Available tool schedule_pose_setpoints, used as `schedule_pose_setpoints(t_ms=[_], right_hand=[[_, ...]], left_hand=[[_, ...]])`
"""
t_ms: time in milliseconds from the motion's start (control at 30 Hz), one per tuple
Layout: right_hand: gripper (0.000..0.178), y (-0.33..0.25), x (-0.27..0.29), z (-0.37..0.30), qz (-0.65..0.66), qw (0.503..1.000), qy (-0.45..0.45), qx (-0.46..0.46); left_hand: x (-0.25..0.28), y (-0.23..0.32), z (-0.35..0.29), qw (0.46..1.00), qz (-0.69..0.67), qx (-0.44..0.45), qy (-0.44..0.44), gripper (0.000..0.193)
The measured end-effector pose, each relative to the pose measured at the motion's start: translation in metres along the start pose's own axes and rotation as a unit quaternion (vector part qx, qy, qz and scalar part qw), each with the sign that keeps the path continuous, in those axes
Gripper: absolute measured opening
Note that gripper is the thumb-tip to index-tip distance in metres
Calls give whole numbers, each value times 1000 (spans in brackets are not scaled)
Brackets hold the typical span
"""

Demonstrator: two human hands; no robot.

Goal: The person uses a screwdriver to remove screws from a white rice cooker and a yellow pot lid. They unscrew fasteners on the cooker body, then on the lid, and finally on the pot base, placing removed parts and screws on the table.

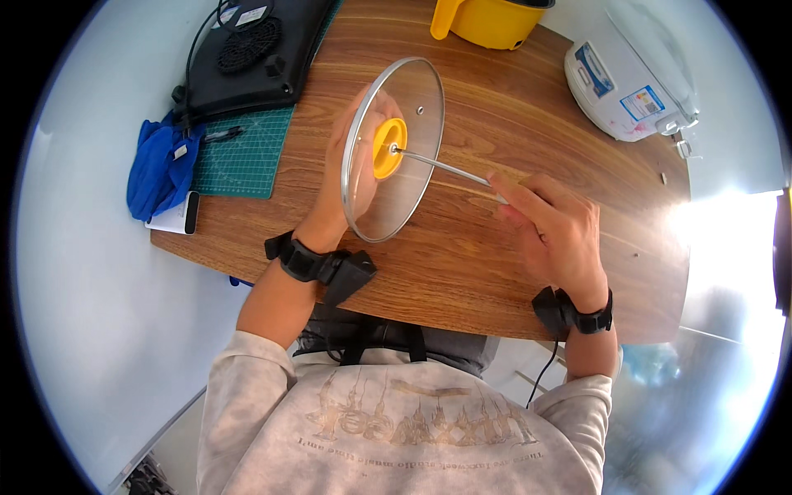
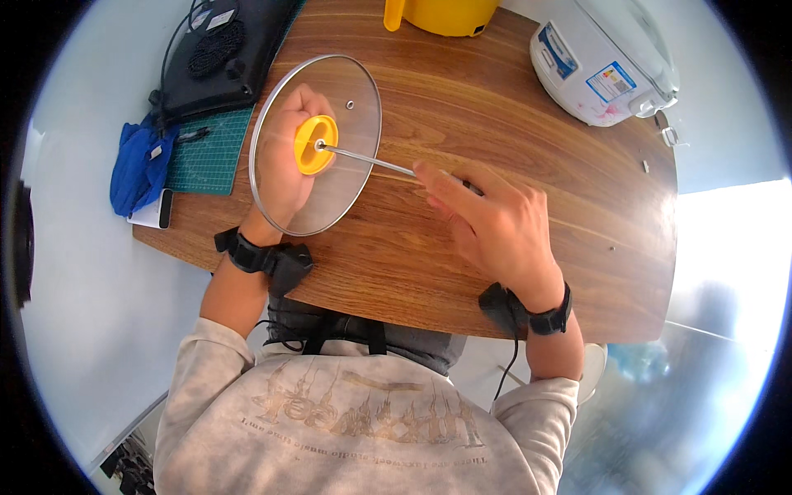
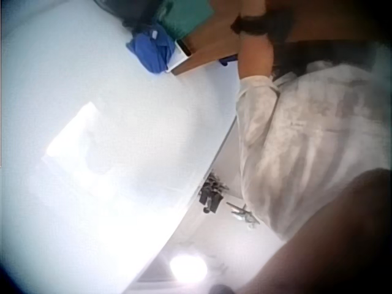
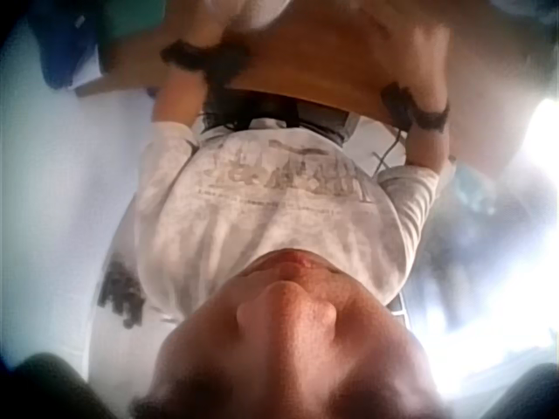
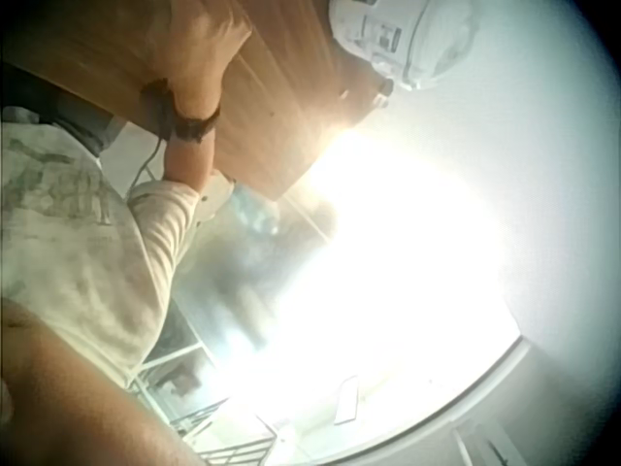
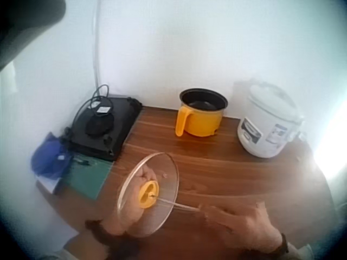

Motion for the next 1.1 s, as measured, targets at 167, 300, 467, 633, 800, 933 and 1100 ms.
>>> schedule_pose_setpoints(t_ms=[167,300,467,633,800,933,1100], right_hand=[[51,6,2,3,-184,973,69,124],[48,9,5,7,-213,962,93,146],[33,9,0,4,5,996,78,33],[24,2,1,3,233,971,-5,-58],[24,-3,0,1,336,924,-85,-164],[24,-2,-3,0,339,915,-92,-199],[25,-7,-1,3,354,902,-106,-221]], left_hand=[[-5,6,1,966,-198,160,-51,21],[-7,6,2,930,-282,232,-48,21],[-7,-3,0,918,-306,253,-3,23],[6,-23,-8,946,-285,147,-44,36],[-1,-11,-11,970,-181,164,14,45],[-5,-6,-8,943,-240,207,106,42],[13,-46,-10,999,19,-31,8,42]])
Point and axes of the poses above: each hand's wrist, its own z-axis towards the middle knuckle, its own x-axis out of the back of the hand, y = z × x, the point moved 1 cm from there along z, towards the middle knuckle, and after that the axes turned 7 degrees about z, right-handed, at the moved point
